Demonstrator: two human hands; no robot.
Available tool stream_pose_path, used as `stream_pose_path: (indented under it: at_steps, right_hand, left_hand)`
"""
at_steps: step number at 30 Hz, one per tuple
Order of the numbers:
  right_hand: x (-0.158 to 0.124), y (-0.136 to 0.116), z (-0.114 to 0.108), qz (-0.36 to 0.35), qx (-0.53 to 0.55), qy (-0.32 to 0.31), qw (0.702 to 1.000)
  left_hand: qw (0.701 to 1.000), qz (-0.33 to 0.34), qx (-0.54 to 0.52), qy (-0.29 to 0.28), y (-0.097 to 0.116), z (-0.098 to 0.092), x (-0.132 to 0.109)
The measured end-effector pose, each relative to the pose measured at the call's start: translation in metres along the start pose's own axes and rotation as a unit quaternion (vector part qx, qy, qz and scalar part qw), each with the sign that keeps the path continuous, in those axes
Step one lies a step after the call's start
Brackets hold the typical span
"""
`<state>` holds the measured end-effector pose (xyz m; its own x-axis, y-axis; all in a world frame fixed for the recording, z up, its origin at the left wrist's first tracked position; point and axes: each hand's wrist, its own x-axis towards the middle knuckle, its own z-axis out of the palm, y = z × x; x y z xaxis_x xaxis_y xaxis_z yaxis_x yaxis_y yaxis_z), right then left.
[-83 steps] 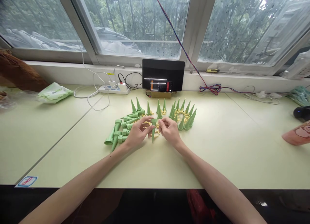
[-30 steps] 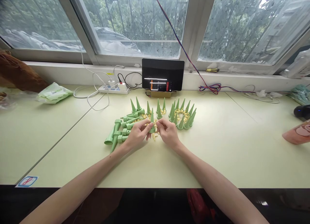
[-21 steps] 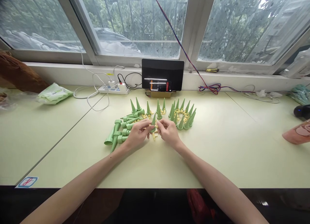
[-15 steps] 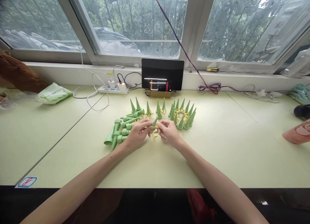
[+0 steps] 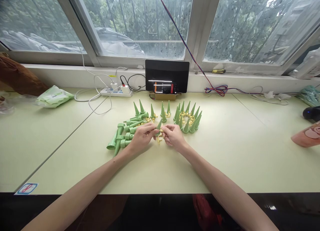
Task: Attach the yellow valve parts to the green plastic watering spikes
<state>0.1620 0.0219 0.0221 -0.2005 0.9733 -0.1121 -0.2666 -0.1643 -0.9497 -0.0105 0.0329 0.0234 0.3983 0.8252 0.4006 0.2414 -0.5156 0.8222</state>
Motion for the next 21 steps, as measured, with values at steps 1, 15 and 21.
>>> stream_pose_path:
  at_steps: [1,15,21]
  right_hand:
    - [-0.0001,0.0009,0.0002,-0.011,-0.007,0.003,1.0]
    - [-0.0082,0.0025,0.0054,-0.164,-0.206,0.029,0.964]
    - [-0.0035,0.008,0.0018,-0.176,-0.224,0.029,0.958]
  left_hand:
    - [1.0,-0.004,0.003,0.003,0.001,0.0,0.0002]
    - [0.969,-0.174,-0.156,-0.078,0.0081,-0.0083,0.0058]
    - [0.966,-0.184,-0.159,-0.082,0.008,-0.0075,0.006]
